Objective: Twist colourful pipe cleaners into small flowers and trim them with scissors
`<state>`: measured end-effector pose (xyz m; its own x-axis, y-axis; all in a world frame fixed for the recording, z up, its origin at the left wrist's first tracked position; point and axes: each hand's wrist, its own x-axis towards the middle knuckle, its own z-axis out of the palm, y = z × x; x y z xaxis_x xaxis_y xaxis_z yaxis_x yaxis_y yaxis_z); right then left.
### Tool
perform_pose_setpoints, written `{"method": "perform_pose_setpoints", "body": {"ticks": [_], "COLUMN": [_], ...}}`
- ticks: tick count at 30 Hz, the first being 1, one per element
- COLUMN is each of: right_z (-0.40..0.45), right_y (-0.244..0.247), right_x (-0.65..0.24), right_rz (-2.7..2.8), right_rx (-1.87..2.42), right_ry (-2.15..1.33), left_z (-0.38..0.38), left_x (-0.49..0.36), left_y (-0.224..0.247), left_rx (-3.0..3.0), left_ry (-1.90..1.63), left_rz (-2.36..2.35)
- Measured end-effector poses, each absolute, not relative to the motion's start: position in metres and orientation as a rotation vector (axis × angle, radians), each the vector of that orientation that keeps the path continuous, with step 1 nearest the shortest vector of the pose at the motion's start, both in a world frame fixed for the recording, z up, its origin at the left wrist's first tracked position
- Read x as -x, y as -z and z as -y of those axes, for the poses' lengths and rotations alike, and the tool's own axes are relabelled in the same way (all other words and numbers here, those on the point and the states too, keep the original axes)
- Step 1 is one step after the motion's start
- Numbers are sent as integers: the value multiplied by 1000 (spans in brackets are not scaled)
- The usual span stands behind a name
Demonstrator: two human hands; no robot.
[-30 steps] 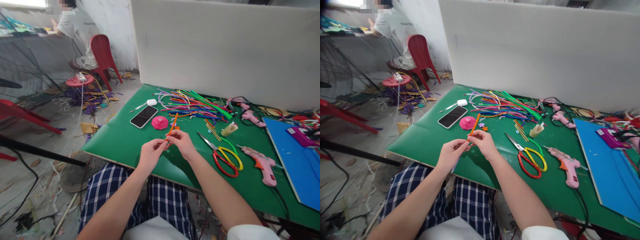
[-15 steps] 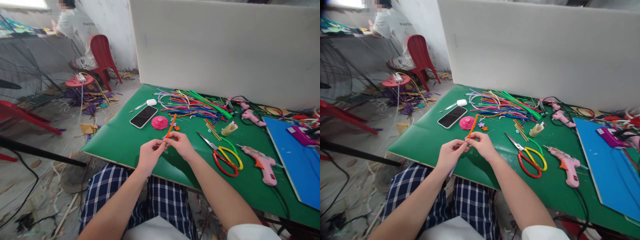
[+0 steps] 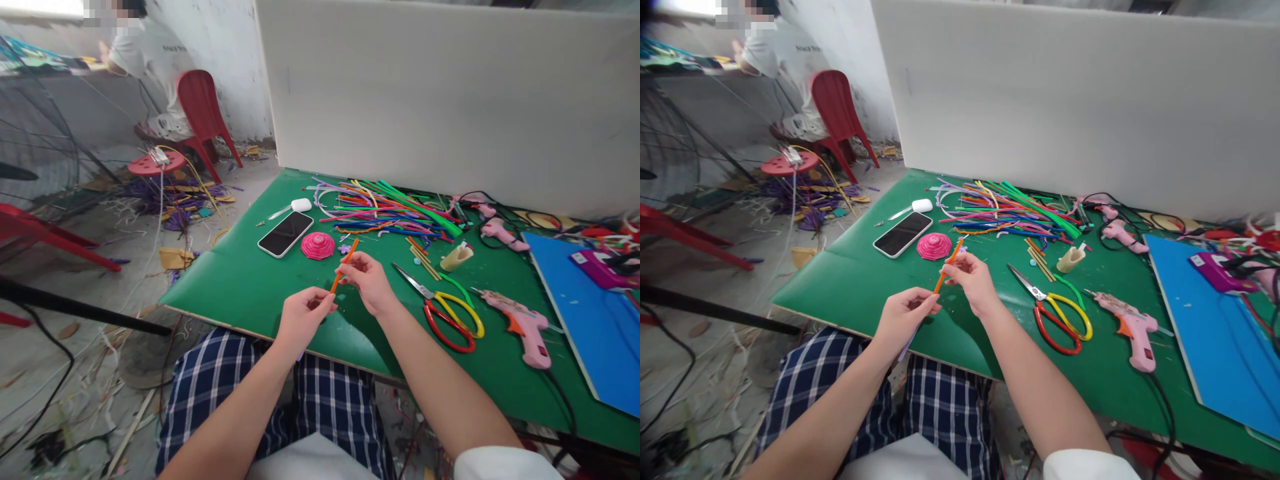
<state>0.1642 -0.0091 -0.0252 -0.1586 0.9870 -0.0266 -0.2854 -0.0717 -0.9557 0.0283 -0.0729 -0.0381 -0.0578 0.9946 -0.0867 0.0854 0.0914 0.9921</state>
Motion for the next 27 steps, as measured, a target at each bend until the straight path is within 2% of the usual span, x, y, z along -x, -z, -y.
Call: {"method": "perform_pose_setpoints", "body": {"ticks": [15, 21, 24, 27], "right_z": [-6, -13, -9, 2], "right_y": [23, 21, 20, 22], "right_x": [-182, -193, -191, -179], "right_rz": [953, 762, 809, 1051], "right_rx": [986, 1038, 1025, 1004], "right_ry": [-1304, -1168, -1253, -1510], "left_z": [83, 78, 72, 64], "left_x": [-25, -15, -9, -6], "left_y": [39, 39, 39, 37], "left_rx": [-1184, -992, -853, -799], "left_ry": [-1054, -1093, -1193, -1334], "left_rz": [-1342, -1274, -1246, -1214]}}
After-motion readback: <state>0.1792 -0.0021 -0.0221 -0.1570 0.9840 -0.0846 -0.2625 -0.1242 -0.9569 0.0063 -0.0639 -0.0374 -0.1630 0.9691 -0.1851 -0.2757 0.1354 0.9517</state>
